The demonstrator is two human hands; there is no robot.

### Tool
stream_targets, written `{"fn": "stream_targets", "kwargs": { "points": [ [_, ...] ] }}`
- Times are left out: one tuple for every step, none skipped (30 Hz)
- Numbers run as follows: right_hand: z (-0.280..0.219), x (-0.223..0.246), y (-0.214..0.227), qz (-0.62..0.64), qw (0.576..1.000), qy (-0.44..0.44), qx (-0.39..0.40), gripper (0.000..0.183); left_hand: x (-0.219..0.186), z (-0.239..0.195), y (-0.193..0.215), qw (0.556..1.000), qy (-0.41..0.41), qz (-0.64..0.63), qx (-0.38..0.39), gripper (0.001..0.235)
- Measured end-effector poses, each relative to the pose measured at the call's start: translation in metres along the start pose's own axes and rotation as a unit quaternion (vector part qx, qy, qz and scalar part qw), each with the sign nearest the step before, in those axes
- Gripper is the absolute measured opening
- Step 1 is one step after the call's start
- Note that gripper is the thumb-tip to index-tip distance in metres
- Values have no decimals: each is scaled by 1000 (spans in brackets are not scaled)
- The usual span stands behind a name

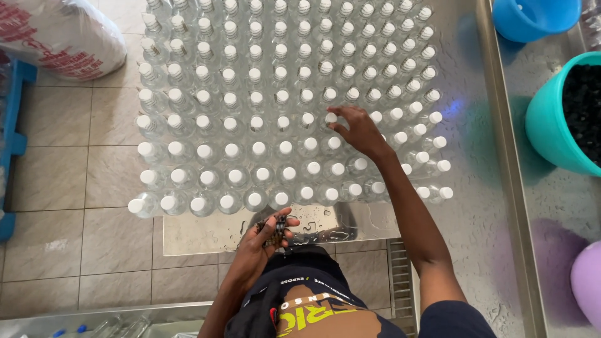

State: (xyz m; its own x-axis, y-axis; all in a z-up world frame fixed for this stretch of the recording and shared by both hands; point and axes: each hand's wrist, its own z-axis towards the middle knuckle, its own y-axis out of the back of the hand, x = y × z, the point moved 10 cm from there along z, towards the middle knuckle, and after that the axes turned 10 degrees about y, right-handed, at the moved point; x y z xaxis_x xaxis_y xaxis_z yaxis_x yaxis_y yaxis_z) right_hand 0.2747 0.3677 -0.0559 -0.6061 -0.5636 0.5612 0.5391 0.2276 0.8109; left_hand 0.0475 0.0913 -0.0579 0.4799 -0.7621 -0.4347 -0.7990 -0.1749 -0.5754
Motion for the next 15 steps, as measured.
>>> {"fn": "stream_targets", "kwargs": {
  "points": [
    [-1, 2, -2, -16, 999, 28, -8, 42, 1, 0, 1, 1000, 2, 0, 1, 67],
    [-3, 0, -3, -15, 1000, 25, -8, 42, 3, 2, 0, 1000, 5, 1, 1, 67],
    [-4, -2, -6, -44, 999, 22, 8, 46, 4, 5, -1, 1000, 4, 5, 6, 67],
    [-5, -4, -9, -73, 997, 19, 24, 51, 4, 7, -2, 1000, 3, 9, 12, 67],
    [-12, 8, -3, -74, 997, 19, 23, 51, 3, 7, -5, 1000, 3, 10, 12, 67],
    [-17, 22, 8, -73, 997, 26, -8, 48, 2, 7, -7, 1000, 3, 10, 16, 67],
    [-22, 37, 18, -73, 996, 36, -37, 48, 2, 7, -10, 1000, 1, 8, 19, 67],
    [-30, 60, 19, -73, 996, 37, -36, 48, 1, 10, -11, 1000, 0, 6, 18, 67],
    [-40, 73, 19, 15, 999, -6, -43, 31, 1, 13, -14, 1000, 0, 11, 28, 68],
    [-51, 87, 18, 102, 992, -49, -49, 19, 2, 16, -17, 999, 0, 15, 38, 69],
    [-59, 105, 11, 103, 992, -50, -47, 19, 1, 17, -20, 999, 2, 14, 37, 69],
    [-66, 131, -3, 154, 988, -16, -7, 25, 0, 18, -26, 998, 2, 37, 44, 70],
    [-74, 158, -16, 203, 979, 19, 32, 32, -2, 19, -32, 997, 3, 62, 52, 72],
    [-81, 163, -25, 203, 979, 17, 33, 32, 8, 29, -27, 997, 5, 61, 52, 72],
    [-87, 169, -29, 220, 975, 26, 11, 36, 14, 40, -27, 996, -9, 47, 79, 64]
  ]
}}
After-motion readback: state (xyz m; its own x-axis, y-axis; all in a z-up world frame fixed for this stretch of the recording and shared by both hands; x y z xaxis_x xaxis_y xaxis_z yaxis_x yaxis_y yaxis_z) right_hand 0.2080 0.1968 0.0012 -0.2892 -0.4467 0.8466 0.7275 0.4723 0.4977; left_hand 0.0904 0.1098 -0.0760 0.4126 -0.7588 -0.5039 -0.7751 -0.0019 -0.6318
